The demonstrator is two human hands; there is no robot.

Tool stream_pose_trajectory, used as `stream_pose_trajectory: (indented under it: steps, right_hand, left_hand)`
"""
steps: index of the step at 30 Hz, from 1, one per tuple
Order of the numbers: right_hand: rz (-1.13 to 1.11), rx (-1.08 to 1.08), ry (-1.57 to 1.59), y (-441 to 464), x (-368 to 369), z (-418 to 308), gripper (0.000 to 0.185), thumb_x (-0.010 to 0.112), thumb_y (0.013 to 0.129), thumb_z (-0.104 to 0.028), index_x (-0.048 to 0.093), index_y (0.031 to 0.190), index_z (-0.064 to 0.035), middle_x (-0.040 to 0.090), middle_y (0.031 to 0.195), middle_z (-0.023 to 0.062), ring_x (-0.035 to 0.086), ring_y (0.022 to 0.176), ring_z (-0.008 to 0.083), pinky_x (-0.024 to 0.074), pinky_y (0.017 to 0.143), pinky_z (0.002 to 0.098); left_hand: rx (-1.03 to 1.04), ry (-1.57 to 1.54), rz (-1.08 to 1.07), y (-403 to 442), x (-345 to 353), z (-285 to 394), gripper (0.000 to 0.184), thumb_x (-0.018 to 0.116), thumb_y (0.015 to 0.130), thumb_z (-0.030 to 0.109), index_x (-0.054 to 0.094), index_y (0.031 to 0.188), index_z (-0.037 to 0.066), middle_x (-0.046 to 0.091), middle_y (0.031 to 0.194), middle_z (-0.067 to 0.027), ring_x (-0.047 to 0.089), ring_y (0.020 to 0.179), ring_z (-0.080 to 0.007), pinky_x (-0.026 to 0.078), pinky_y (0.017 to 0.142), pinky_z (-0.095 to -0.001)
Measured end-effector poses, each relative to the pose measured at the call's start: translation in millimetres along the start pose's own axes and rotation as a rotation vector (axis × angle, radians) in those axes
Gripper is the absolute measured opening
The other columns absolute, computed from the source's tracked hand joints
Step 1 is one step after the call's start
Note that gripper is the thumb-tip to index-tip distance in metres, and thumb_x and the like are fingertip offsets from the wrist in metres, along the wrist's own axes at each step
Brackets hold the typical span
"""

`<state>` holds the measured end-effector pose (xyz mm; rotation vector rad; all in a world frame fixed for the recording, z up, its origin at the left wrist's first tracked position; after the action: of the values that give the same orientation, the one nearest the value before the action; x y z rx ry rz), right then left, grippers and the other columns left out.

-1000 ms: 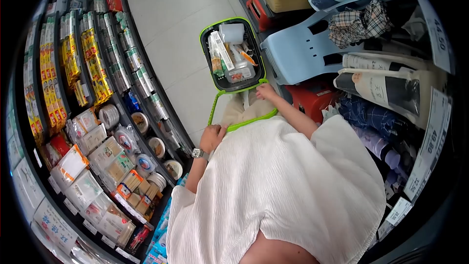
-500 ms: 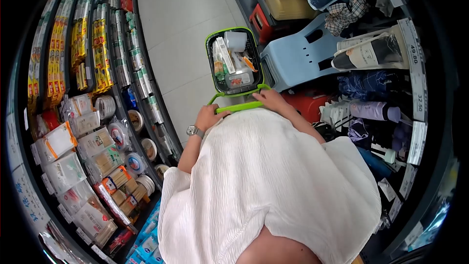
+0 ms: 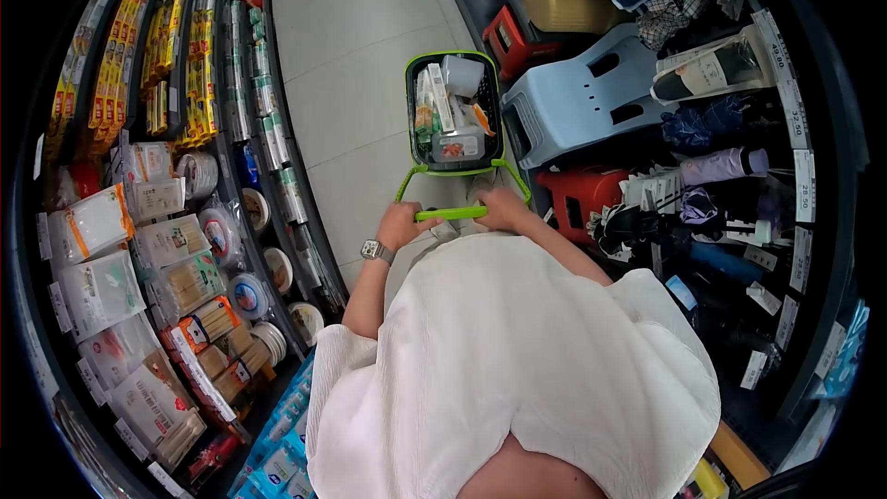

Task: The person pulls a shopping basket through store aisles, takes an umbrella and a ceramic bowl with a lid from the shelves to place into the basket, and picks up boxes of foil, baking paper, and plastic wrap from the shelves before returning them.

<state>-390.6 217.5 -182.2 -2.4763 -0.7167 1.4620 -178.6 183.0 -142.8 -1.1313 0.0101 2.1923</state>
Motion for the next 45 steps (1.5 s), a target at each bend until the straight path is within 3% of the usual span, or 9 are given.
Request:
stream_pose_trajectory:
  steps: [5, 10, 20, 25, 27, 32, 39, 41, 45]
  right_hand:
    - [-0.078, 0.006, 0.052, -32.8, 33.2, -12.0, 0.037, 0.071, 0.078, -0.040, 0.075, 0.085, -0.0039, 0.072, 0.086, 0.0242, 0.070, 0.085, 0.0436, 0.0558, 0.079, 0.0526]
    - [-0.075, 0.019, 0.052, -38.9, 70.4, -23.8, 0.037, 0.071, 0.078, -0.039, 0.075, 0.086, -0.0036, 0.072, 0.087, 0.0246, 0.069, 0.086, 0.0438, 0.0558, 0.080, 0.0525]
    - [-0.308, -0.016, -0.039, -81.4, 115.8, -31.8, 0.041, 0.072, 0.080, -0.043, 0.076, 0.094, -0.0041, 0.074, 0.090, 0.0234, 0.071, 0.087, 0.0433, 0.0559, 0.081, 0.0543]
    - [-0.344, -0.044, -0.010, -119.8, 150.5, -13.9, 0.040, 0.074, 0.080, -0.039, 0.077, 0.099, -0.0039, 0.073, 0.094, 0.0248, 0.071, 0.092, 0.0435, 0.0562, 0.083, 0.0532]
    - [-0.373, -0.075, -0.024, -138.1, 151.4, -22.3, 0.040, 0.075, 0.079, -0.038, 0.077, 0.099, -0.0034, 0.073, 0.095, 0.0247, 0.071, 0.092, 0.0434, 0.0563, 0.083, 0.0528]
    - [-0.434, -0.088, 0.110, -178.7, 188.8, -14.9, 0.043, 0.075, 0.079, -0.040, 0.078, 0.102, -0.0031, 0.074, 0.099, 0.0234, 0.071, 0.093, 0.0416, 0.0566, 0.084, 0.0505]
    - [-0.552, -0.138, 0.033, -246.1, 222.9, -8.2, 0.038, 0.070, 0.082, -0.034, 0.076, 0.099, -0.0008, 0.073, 0.099, 0.0264, 0.071, 0.095, 0.0440, 0.0563, 0.084, 0.0495]
    - [-0.492, -0.152, -0.035, -247.7, 254.4, 24.3, 0.034, 0.067, 0.084, -0.032, 0.076, 0.096, -0.0014, 0.073, 0.100, 0.0264, 0.070, 0.097, 0.0444, 0.0559, 0.084, 0.0505]
    - [-0.532, -0.132, -0.086, -255.3, 283.7, 57.5, 0.029, 0.064, 0.087, -0.027, 0.075, 0.095, -0.0019, 0.073, 0.099, 0.0264, 0.070, 0.097, 0.0450, 0.0555, 0.083, 0.0523]
  left_hand:
    - [0.121, -0.019, 0.051, -37.5, 17.1, 4.6, 0.056, 0.078, 0.084, 0.051, 0.066, 0.070, -0.002, 0.064, 0.065, -0.0210, 0.063, 0.064, -0.0416, 0.052, 0.065, -0.0474]
    - [0.058, 0.008, -0.058, -61.7, 31.1, -21.1, 0.060, 0.074, 0.085, 0.058, 0.069, 0.075, -0.001, 0.068, 0.074, -0.0201, 0.066, 0.077, -0.0408, 0.053, 0.072, -0.0494]
    - [-0.015, 0.121, -0.016, -120.7, 60.7, -14.5, 0.061, 0.076, 0.079, 0.059, 0.068, 0.071, -0.001, 0.067, 0.071, -0.0211, 0.066, 0.072, -0.0402, 0.055, 0.073, -0.0479]
    - [-0.025, 0.264, 0.062, -156.5, 103.5, -2.6, 0.043, 0.081, 0.076, 0.043, 0.069, 0.072, 0.002, 0.068, 0.070, -0.0189, 0.067, 0.070, -0.0390, 0.056, 0.071, -0.0471]
    - [-0.148, 0.314, 0.027, -170.7, 126.4, -10.3, 0.036, 0.082, 0.073, 0.037, 0.072, 0.077, 0.003, 0.071, 0.076, -0.0173, 0.068, 0.080, -0.0359, 0.055, 0.083, -0.0455]
    - [-0.295, 0.455, 0.008, -206.3, 173.9, 8.1, 0.018, 0.075, 0.074, 0.026, 0.074, 0.077, 0.008, 0.071, 0.076, -0.0148, 0.068, 0.082, -0.0351, 0.052, 0.085, -0.0461]
    - [-0.507, 0.434, 0.003, -264.7, 264.4, 27.7, 0.015, 0.073, 0.074, 0.025, 0.075, 0.079, 0.011, 0.072, 0.082, -0.0142, 0.067, 0.092, -0.0335, 0.049, 0.091, -0.0440]
    - [-0.372, 0.387, 0.100, -272.9, 276.6, 48.9, 0.019, 0.077, 0.070, 0.026, 0.074, 0.075, 0.008, 0.071, 0.077, -0.0151, 0.064, 0.083, -0.0342, 0.052, 0.082, -0.0449]
    - [-0.362, 0.325, 0.153, -284.4, 304.2, 52.9, 0.019, 0.076, 0.070, 0.027, 0.073, 0.076, 0.009, 0.071, 0.079, -0.0146, 0.065, 0.082, -0.0335, 0.051, 0.084, -0.0439]
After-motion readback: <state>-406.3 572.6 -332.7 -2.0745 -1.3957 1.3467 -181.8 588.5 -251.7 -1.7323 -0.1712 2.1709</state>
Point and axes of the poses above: each hand's wrist, its own y-axis towards the middle knuckle, its own x-axis out of the palm, z = x × y, the point moved 9 cm from there along y, towards the middle knuckle
